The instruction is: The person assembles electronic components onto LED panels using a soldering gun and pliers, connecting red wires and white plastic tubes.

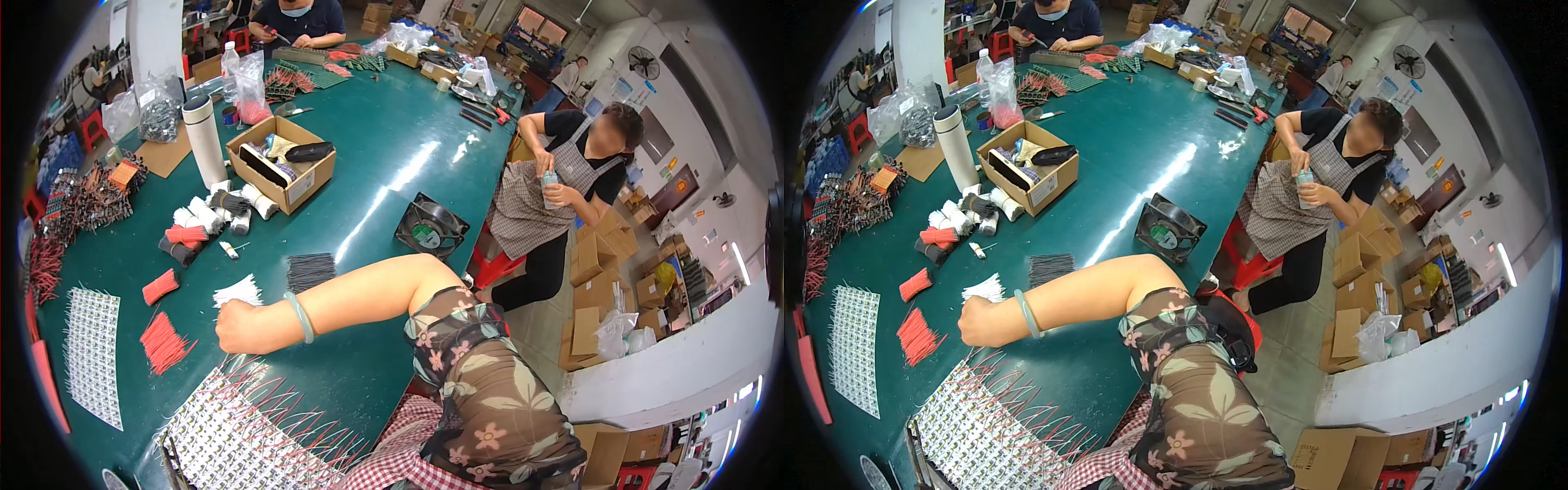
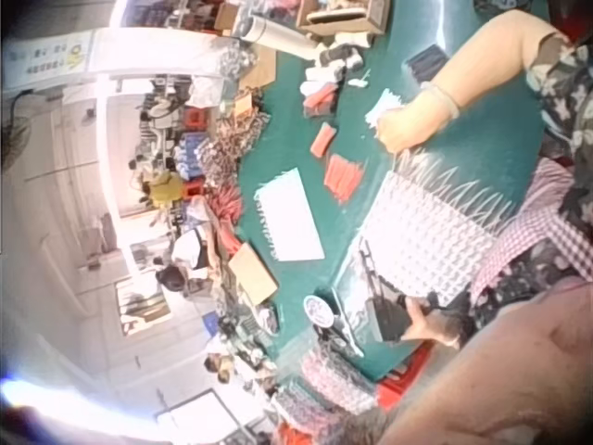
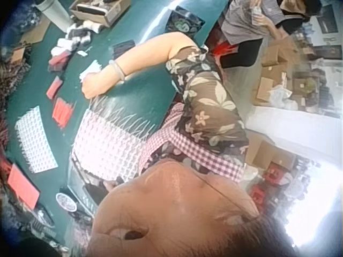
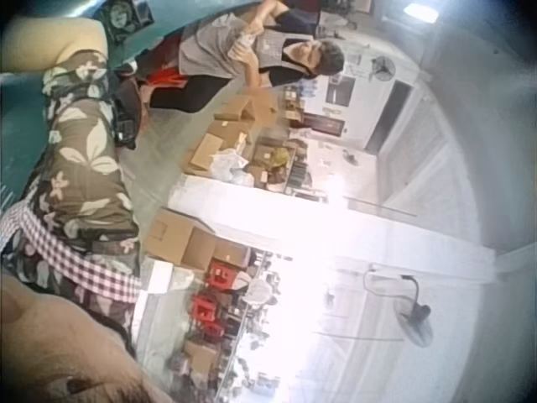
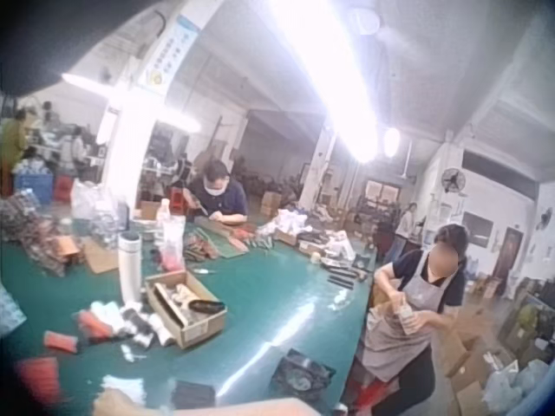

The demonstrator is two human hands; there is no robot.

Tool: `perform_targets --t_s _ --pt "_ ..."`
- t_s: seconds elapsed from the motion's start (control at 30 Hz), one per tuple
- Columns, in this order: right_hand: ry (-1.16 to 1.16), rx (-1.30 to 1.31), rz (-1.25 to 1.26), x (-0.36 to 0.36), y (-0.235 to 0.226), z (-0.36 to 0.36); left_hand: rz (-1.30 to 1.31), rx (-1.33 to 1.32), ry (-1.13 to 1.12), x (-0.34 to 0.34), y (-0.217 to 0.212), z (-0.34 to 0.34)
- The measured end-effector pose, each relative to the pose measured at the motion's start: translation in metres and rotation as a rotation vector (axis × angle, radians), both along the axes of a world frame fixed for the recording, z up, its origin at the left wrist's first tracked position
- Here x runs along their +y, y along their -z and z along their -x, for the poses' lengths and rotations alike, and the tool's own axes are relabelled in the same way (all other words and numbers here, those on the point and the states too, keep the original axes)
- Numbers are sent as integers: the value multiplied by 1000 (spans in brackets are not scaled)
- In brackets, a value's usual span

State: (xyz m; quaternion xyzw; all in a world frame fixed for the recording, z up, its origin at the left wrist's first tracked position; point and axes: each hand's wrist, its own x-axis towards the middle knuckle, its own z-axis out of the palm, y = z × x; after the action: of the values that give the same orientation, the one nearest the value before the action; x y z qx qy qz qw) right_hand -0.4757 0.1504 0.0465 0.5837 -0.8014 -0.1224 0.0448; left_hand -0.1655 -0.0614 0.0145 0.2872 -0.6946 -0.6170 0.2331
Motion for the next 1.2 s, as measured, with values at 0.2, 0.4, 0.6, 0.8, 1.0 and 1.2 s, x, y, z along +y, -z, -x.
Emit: perform_targets --t_s 0.2,0.4,0.6,0.8,1.0,1.2 --pt "26 106 -194 -8 -1 -10 -83 88 100 3 -4 26" --pt "-75 138 -407 -19 -2 -21 -159 158 169 14 -18 52" --pt "57 68 -382 -15 19 -25 -186 115 -20 8 -32 33" --pt "93 53 9 5 -42 -20 -274 44 -227 33 -88 36" --pt "37 -309 469 -48 -18 -42 -278 -126 -233 23 -87 33" --pt "77 -474 692 -64 5 -57 -242 -170 -187 20 -82 39"
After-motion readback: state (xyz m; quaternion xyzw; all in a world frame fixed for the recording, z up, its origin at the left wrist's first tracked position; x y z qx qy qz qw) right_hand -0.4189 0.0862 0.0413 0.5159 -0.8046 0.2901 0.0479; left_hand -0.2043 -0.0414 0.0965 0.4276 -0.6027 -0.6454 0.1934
